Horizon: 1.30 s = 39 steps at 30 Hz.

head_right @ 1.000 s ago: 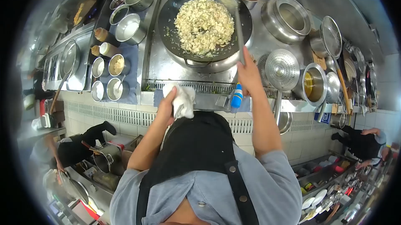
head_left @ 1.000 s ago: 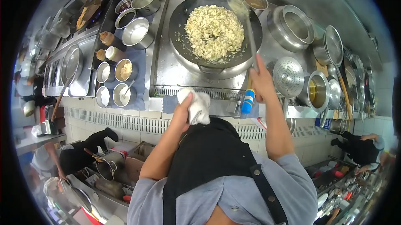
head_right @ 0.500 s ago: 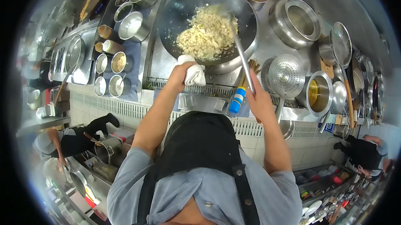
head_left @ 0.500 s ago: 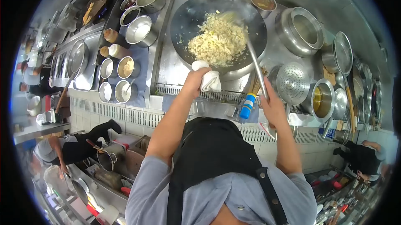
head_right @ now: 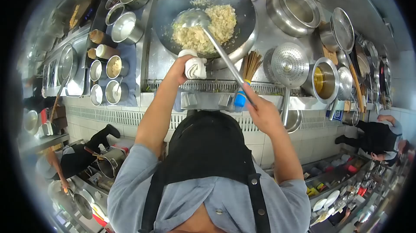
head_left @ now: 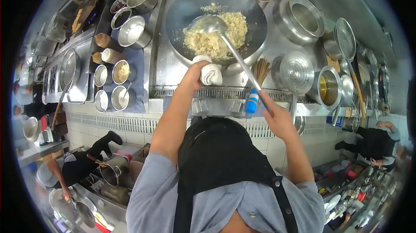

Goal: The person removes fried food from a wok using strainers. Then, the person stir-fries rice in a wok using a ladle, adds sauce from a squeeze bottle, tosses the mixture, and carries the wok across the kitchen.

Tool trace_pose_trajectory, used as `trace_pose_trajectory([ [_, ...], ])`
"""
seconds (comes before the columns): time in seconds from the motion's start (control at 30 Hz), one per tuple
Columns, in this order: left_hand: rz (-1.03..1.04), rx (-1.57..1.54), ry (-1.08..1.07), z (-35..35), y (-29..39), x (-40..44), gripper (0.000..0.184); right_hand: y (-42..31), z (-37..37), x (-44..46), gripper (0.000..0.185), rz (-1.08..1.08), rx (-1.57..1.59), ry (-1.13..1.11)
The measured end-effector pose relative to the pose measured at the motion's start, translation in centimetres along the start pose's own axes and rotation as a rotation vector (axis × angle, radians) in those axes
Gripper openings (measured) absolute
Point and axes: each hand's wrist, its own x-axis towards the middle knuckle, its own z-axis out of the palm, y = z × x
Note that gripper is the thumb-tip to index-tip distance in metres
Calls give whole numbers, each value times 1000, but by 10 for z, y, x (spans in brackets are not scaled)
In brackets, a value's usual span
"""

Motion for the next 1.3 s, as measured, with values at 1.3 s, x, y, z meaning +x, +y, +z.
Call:
trace_pose_trajectory([
  [1.3, 101, -88, -68, -10, -3, -26, 19, -144, 52, 3, 74, 93, 127, 482],
])
